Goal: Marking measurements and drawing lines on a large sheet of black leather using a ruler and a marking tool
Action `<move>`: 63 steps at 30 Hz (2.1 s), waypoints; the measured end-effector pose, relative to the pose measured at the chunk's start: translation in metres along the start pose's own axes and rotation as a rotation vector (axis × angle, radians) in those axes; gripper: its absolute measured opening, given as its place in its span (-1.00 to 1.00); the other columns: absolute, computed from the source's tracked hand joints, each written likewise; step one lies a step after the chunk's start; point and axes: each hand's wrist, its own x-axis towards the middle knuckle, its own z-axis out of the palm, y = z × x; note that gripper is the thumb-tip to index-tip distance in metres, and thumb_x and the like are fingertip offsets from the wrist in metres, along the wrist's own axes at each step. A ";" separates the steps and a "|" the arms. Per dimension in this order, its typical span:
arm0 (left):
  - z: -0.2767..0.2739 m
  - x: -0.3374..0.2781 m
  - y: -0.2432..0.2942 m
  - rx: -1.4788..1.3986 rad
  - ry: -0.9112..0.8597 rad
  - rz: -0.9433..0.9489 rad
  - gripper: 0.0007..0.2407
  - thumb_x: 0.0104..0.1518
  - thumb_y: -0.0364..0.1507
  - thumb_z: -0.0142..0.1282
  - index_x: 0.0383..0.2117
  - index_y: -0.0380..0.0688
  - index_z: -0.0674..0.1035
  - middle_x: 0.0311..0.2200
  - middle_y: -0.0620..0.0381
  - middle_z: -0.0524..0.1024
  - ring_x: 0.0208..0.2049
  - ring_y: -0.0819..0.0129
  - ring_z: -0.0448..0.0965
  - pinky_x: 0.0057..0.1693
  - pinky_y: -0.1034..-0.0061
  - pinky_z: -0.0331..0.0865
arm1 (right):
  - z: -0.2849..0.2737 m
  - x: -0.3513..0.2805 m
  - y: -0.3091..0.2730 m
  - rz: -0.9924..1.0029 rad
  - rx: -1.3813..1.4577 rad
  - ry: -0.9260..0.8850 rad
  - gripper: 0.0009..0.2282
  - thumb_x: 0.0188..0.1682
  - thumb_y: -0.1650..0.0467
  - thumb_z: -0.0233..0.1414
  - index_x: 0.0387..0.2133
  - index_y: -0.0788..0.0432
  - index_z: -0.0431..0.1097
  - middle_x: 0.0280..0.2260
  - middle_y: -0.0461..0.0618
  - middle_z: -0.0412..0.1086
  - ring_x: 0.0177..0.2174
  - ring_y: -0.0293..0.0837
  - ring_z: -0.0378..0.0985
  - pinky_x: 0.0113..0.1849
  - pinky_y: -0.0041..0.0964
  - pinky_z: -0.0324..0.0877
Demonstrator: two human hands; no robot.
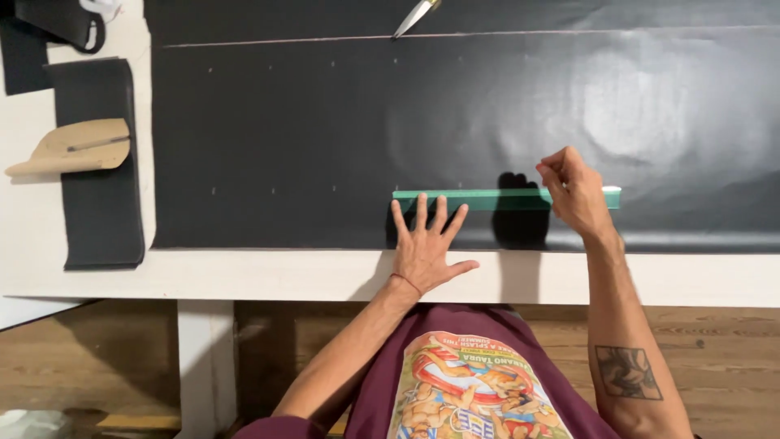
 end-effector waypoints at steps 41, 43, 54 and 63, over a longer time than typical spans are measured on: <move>-0.009 0.003 -0.002 0.058 -0.081 0.010 -0.03 0.13 0.44 -0.02 0.70 0.35 0.19 0.59 -0.08 0.31 0.62 -0.39 0.17 0.53 -0.90 -0.24 | 0.006 0.004 0.008 -0.264 -0.724 -0.241 -0.86 0.34 0.22 0.03 -0.06 -0.04 0.29 -0.28 0.17 0.57 -0.23 0.41 0.75 -0.18 0.35 0.63; -0.010 0.002 0.000 0.047 -0.097 0.006 -0.02 0.12 0.44 -0.01 0.70 0.35 0.19 0.59 -0.09 0.31 0.62 -0.39 0.17 0.52 -0.90 -0.25 | 0.005 0.002 0.007 -0.262 -0.740 -0.232 -0.86 0.35 0.22 0.02 -0.07 -0.05 0.28 -0.29 0.14 0.57 -0.24 0.39 0.76 -0.20 0.34 0.64; -0.012 0.002 0.000 0.091 -0.107 0.005 -0.03 0.13 0.44 -0.04 0.70 0.36 0.17 0.59 -0.08 0.31 0.62 -0.37 0.17 0.52 -0.91 -0.23 | 0.004 0.013 0.009 -0.241 -0.795 -0.292 -0.86 0.35 0.24 -0.02 0.04 -0.05 0.28 -0.21 0.17 0.61 -0.22 0.46 0.77 -0.17 0.41 0.65; -0.011 -0.002 -0.003 0.032 -0.122 0.008 -0.02 0.12 0.44 -0.05 0.71 0.35 0.17 0.61 -0.08 0.29 0.65 -0.35 0.11 0.53 -0.88 -0.31 | -0.017 0.009 0.027 -0.036 -0.189 -0.087 -0.79 0.35 0.32 0.16 0.19 0.05 0.50 -0.04 0.36 0.65 0.01 0.57 0.64 -0.03 0.50 0.51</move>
